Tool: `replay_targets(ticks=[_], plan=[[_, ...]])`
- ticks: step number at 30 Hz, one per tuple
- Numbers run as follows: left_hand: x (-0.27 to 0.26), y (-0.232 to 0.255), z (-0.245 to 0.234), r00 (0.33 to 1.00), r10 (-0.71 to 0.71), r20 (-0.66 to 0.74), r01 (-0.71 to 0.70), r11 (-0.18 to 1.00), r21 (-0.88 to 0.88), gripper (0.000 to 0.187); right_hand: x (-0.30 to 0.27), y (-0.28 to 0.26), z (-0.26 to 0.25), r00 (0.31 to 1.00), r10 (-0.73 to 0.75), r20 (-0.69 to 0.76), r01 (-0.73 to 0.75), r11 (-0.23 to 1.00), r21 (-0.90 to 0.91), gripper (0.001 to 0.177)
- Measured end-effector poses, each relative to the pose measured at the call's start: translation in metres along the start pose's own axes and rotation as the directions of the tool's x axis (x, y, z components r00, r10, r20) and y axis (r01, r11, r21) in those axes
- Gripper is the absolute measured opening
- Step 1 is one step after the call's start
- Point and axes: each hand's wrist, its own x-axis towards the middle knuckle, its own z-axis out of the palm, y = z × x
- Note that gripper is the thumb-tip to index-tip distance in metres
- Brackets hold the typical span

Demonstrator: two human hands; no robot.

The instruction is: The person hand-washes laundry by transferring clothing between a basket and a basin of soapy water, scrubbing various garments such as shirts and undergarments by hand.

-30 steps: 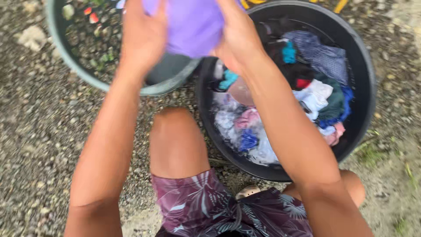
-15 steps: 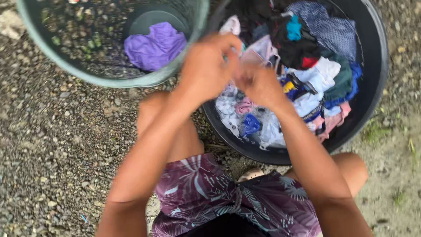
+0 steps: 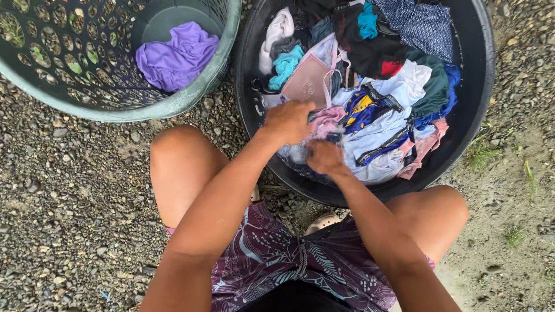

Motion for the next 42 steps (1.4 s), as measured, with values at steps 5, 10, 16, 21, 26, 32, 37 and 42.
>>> replay_targets(ticks=[5, 10, 16, 21, 26, 32, 37, 42], plan=[[0.002, -0.002, -0.008, 0.967, -0.155, 0.201, 0.118, 0.976, 0.183, 0.048, -0.018, 0.014, -0.059, 0.982, -0.053, -0.183, 0.172, 0.653, 0.738, 0.013], [-0.006, 0.002, -0.020, 0.933, -0.154, 0.324, 0.111, 0.983, 0.148, 0.082, -0.061, 0.035, -0.135, 0.897, 0.006, -0.443, 0.442, -0.076, 0.894, 0.025], [0.008, 0.006, -0.050, 0.946, 0.310, -0.091, -0.316, 0.832, -0.455, 0.048, -0.160, 0.037, -0.238, 0.598, 0.128, -0.791, 0.798, -0.183, 0.574, 0.023], [-0.003, 0.006, -0.081, 0.966, 0.208, -0.155, -0.258, 0.705, -0.660, 0.053, -0.134, 0.060, -0.224, 0.539, 0.195, -0.819, 0.812, 0.136, 0.567, 0.030], [0.011, 0.013, -0.024, 0.886, 0.075, -0.457, -0.051, 0.997, 0.065, 0.039, -0.036, 0.045, -0.127, 0.696, -0.124, -0.707, 0.550, 0.726, 0.413, 0.040], [0.014, -0.010, 0.071, 0.965, -0.169, 0.201, 0.123, 0.967, 0.223, 0.033, -0.011, -0.010, -0.037, 0.987, -0.068, -0.142, 0.092, 0.981, 0.170, 0.053], [0.021, -0.058, 0.149, 0.967, -0.162, 0.196, 0.097, 0.947, 0.307, 0.047, 0.024, -0.003, 0.018, 0.998, -0.039, -0.047, 0.039, 0.999, -0.001, 0.043], [0.031, -0.067, 0.172, 0.962, -0.186, 0.198, 0.104, 0.925, 0.365, 0.026, 0.026, 0.009, 0.007, 0.997, -0.072, 0.030, 0.063, 0.973, 0.220, 0.034]])
